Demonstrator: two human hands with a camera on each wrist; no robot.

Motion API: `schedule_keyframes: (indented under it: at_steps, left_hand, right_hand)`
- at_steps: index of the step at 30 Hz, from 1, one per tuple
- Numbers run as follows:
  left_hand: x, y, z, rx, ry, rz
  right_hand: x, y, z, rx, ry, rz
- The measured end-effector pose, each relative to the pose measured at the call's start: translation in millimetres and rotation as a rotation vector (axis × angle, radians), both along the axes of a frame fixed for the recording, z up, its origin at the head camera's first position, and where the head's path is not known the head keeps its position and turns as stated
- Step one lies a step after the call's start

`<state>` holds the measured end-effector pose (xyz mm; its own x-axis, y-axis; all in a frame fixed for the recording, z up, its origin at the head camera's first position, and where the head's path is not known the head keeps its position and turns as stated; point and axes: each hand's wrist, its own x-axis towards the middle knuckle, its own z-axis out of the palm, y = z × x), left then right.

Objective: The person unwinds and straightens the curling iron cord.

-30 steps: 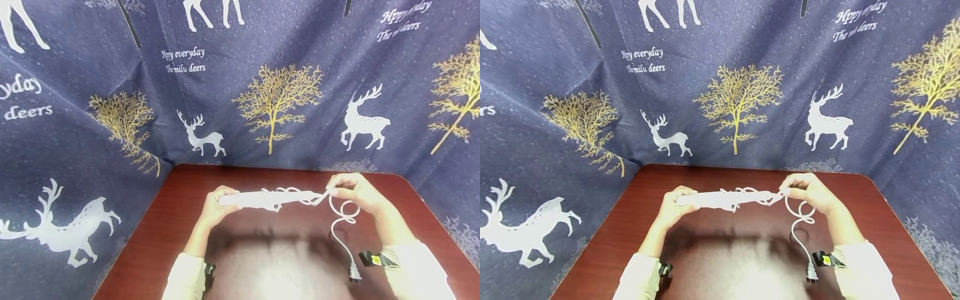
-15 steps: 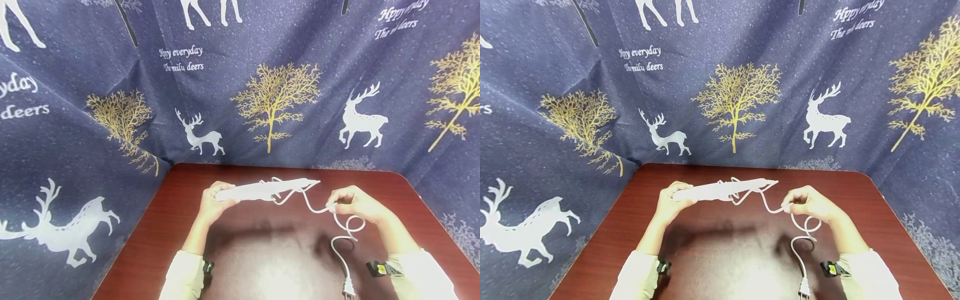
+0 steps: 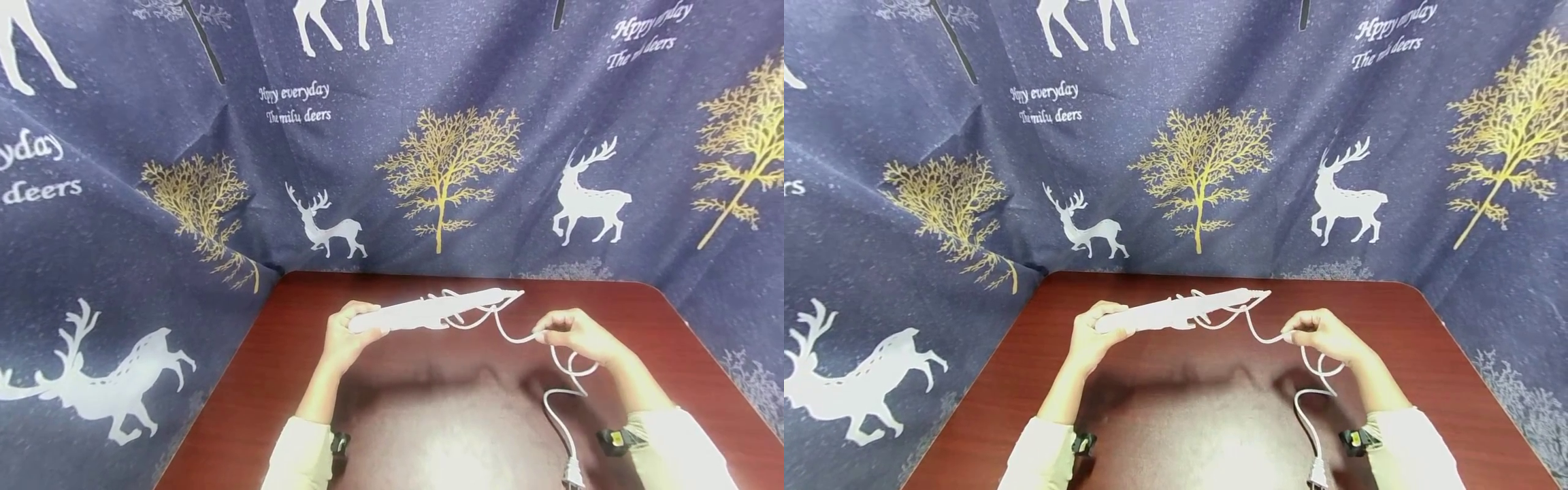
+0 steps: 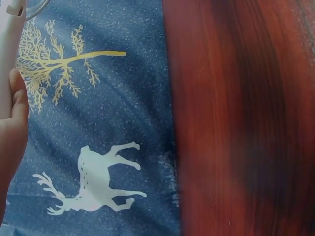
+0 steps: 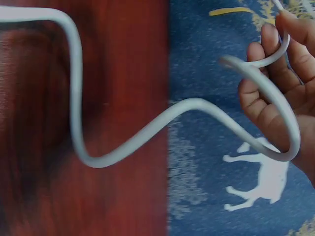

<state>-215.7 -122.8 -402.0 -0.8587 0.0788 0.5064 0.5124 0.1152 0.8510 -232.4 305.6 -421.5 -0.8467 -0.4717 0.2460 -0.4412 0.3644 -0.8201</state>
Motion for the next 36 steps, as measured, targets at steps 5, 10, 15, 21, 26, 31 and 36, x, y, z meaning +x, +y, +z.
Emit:
schedule_keyframes:
  at_steps: [5, 10, 15, 21, 26, 31, 36]
  left_hand:
    - [0.0, 2.6, 2.6, -0.007, -0.015, -0.041]
    - [-0.6, 3.8, 0.5, -0.034, -0.009, -0.071]
    - [-0.8, 6.2, -5.3, -0.087, -0.024, -0.128]
    - [-3.0, 8.2, -11.7, -0.12, -0.04, -0.14]
    - [-4.1, 7.3, -13.9, -0.127, -0.063, -0.124]
    - [-4.6, 6.9, -15.7, -0.12, -0.085, -0.126]
    - [-5.2, 8.5, -17.6, -0.104, -0.08, -0.104]
  right_hand:
    - [-8.2, 0.3, -4.6, -0.062, -0.043, -0.166]
    - [-21.1, -4.0, -0.6, -0.161, -0.024, -0.307]
    - [-29.8, -7.3, 8.8, -0.168, 0.002, -0.415]
    - [-35.3, -15.9, 32.5, -0.279, 0.071, -0.402]
    - [-30.9, -25.9, 53.3, -0.54, 0.104, -0.31]
    - [-20.5, -32.2, 69.8, -0.7, 0.159, -0.2]
    - [-6.6, -30.0, 80.1, -0.651, 0.215, -0.107]
